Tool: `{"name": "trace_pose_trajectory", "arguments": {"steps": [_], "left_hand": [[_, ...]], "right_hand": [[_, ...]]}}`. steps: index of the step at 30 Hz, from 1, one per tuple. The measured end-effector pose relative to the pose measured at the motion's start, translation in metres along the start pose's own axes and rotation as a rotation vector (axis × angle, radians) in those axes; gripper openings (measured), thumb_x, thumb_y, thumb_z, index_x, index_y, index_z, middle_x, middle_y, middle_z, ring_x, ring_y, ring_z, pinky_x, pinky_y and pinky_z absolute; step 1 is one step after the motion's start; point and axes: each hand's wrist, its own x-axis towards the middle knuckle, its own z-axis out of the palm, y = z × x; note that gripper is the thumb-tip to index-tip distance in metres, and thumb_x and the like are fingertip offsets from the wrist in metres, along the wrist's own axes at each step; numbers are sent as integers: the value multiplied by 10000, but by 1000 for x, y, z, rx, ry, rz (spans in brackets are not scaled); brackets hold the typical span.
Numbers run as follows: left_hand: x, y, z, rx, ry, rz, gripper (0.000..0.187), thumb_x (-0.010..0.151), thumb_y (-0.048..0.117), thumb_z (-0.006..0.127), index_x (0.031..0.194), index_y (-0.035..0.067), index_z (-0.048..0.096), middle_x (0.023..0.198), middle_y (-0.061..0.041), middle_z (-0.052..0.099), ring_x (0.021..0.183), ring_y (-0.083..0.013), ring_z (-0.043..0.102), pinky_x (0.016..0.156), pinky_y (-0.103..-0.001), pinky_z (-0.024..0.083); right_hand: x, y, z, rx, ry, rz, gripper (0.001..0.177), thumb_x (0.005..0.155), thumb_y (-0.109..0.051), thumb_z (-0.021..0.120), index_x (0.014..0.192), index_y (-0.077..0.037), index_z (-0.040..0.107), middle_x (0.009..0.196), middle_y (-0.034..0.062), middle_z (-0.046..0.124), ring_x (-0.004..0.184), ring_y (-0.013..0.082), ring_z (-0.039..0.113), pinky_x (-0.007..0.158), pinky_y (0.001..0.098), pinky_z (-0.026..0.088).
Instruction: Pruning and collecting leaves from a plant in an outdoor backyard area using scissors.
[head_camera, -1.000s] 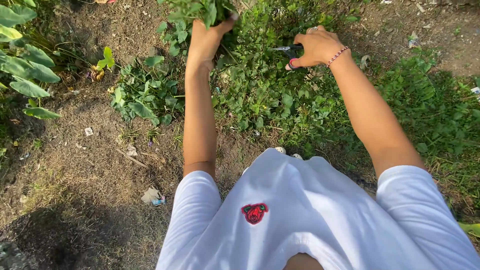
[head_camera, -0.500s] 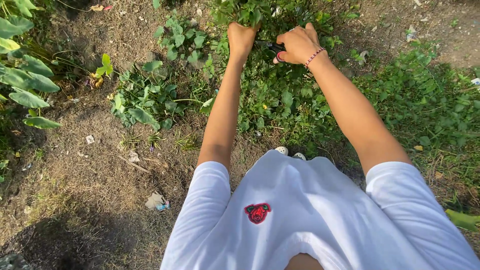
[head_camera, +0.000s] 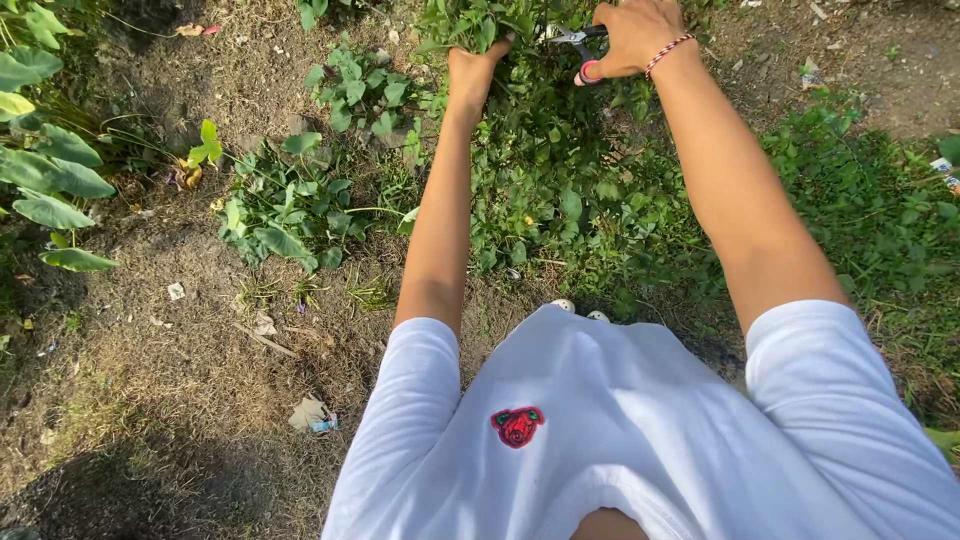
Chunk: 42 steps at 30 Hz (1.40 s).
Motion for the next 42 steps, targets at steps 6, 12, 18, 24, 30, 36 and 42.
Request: {"name": "trace_pose_trajectory", "arguments": {"steps": [6,12,18,24,30,36,42], "left_hand": [[25,4,11,108,-234,66,323,753,163,855,1008,-7,752,922,-89,777,740,-150,678,746,-316,539],[15,22,21,283,-214,36,260,727,163,848,914,-9,796,842,-68,795,692,-137,688,696,-307,576],[15,27,4,119,-81,101,254,770,180,851,948,9,792,869,-51,795,722,-127,699,708,-294,568],[10,33,10,53,-105,-10,238,781,185,834,929,2,801,841,-53,790,677,-123,690,667,-301,578],[5,37,9,14,-87,-64,224,782,169,817,916,-10,803,820,-68,788,651,-135,693,637,-301,575],[8,21,-12,-15,-49,-47,234,787,167,815,932,-15,796,835,-67,786,666,-137,699,645,-301,580],[-3,28,-16,47,-41,-160,278,794,210,822,945,-22,786,843,-97,768,656,-162,678,641,-315,565]], "right_hand": [[16,-47,-26,-220,-97,-141,805,655,-732,812,1230,-171,755,1169,203,714,1293,414,551,1130,593,301],[16,-41,-13,-288,-192,-99,832,688,-781,783,1230,-150,760,1233,213,688,1306,411,531,1136,551,299],[0,-31,-27,-80,-138,-39,930,605,-748,826,1325,-174,694,1292,240,629,1257,443,512,1035,539,367],[0,-76,-22,-138,5,-133,879,595,-710,842,1260,-148,728,1199,224,666,1244,412,499,993,525,367],[21,-85,25,-243,4,-96,616,757,-606,868,1099,-99,792,945,163,750,1027,336,679,961,442,463],[-8,-90,0,-195,-56,-108,583,713,-576,859,1173,-227,785,1002,135,748,1101,333,643,960,467,441],[-21,-83,-30,-245,2,-76,765,593,-686,881,1173,-200,773,1165,197,681,1217,392,494,977,501,373]]}}
